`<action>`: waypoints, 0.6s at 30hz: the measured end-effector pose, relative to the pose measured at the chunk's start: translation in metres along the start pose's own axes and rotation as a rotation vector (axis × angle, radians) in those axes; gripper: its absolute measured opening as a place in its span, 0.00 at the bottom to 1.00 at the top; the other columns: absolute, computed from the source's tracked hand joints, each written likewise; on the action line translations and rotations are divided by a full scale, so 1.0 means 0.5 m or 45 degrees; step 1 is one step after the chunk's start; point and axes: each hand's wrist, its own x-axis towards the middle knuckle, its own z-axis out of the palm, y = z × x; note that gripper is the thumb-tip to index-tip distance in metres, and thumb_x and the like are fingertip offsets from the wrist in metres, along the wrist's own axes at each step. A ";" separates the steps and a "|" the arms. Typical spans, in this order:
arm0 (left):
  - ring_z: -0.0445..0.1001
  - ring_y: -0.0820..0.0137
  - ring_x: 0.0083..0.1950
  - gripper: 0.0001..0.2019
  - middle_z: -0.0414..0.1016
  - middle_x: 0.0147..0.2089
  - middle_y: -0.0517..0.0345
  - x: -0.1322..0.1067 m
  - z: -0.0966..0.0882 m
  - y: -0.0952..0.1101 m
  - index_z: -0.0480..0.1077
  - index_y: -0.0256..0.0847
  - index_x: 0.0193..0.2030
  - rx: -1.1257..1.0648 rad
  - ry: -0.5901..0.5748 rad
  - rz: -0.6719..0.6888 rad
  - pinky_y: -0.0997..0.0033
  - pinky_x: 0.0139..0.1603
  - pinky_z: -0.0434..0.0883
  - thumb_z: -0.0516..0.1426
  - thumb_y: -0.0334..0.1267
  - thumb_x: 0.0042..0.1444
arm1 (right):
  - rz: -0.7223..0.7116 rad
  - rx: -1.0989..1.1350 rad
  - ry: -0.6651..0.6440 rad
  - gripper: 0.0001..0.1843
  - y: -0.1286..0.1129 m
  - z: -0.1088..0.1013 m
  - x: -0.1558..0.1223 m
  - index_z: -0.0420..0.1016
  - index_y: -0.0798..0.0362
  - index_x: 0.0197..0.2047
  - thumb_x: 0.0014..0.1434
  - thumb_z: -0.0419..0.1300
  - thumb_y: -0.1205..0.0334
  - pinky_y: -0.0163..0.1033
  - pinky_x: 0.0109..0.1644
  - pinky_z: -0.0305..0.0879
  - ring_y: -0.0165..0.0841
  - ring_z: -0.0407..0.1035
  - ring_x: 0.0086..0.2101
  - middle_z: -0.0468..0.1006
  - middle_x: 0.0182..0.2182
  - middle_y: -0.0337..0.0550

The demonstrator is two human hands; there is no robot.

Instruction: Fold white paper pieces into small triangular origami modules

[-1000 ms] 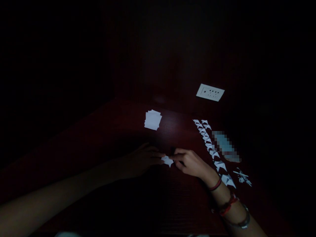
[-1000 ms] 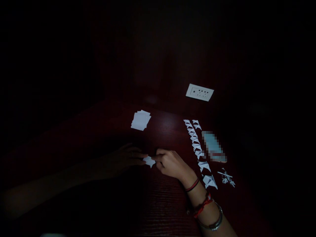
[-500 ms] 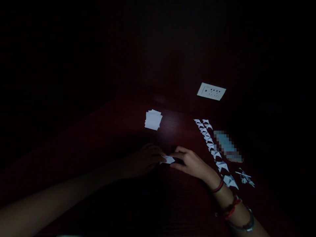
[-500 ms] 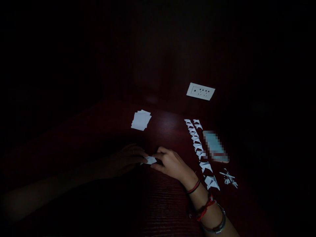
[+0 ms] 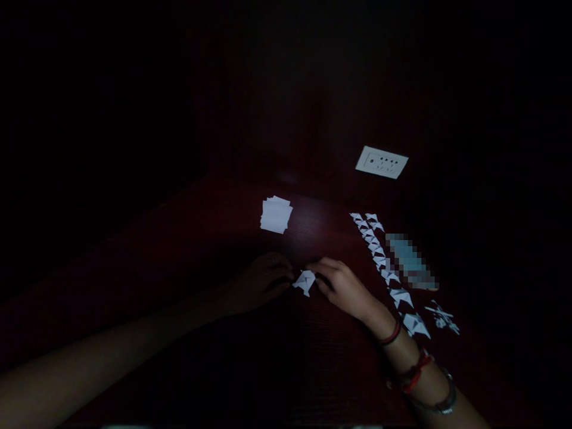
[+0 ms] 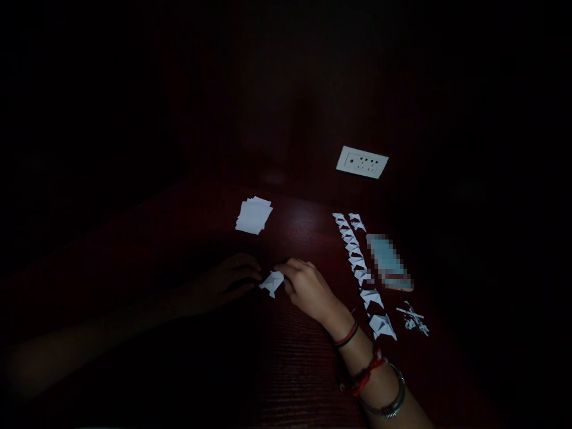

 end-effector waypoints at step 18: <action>0.58 0.68 0.50 0.19 0.57 0.48 0.55 -0.005 -0.021 0.008 0.64 0.46 0.49 0.024 -0.046 0.096 0.67 0.49 0.63 0.47 0.24 0.54 | 0.290 0.251 0.125 0.23 -0.023 0.008 -0.001 0.60 0.54 0.54 0.54 0.53 0.65 0.36 0.41 0.63 0.31 0.67 0.36 0.72 0.37 0.44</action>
